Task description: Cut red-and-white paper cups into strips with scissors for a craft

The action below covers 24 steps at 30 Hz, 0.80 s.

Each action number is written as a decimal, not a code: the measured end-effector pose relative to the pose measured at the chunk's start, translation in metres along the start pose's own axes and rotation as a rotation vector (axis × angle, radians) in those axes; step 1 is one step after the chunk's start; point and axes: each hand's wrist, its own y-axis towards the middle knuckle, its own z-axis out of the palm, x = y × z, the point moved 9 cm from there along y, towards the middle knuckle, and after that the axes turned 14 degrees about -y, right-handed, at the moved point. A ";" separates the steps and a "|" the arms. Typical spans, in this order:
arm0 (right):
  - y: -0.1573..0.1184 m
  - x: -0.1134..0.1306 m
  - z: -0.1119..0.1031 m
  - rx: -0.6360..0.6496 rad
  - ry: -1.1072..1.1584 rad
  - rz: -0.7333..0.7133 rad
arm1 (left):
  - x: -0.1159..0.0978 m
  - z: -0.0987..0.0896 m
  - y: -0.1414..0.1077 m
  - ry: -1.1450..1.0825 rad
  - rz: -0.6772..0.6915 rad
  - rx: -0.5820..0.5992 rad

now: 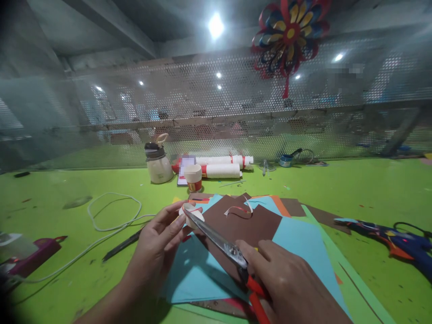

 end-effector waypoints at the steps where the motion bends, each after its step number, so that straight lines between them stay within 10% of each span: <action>1: 0.000 0.000 0.001 0.019 -0.006 -0.002 | 0.000 0.000 0.000 -0.002 0.000 -0.003; 8: 0.001 -0.002 0.018 0.212 -0.004 -0.014 | -0.002 0.002 0.001 -0.006 0.009 0.011; 24: 0.000 -0.002 0.019 0.219 0.070 0.006 | 0.004 -0.002 0.003 -0.005 -0.019 0.057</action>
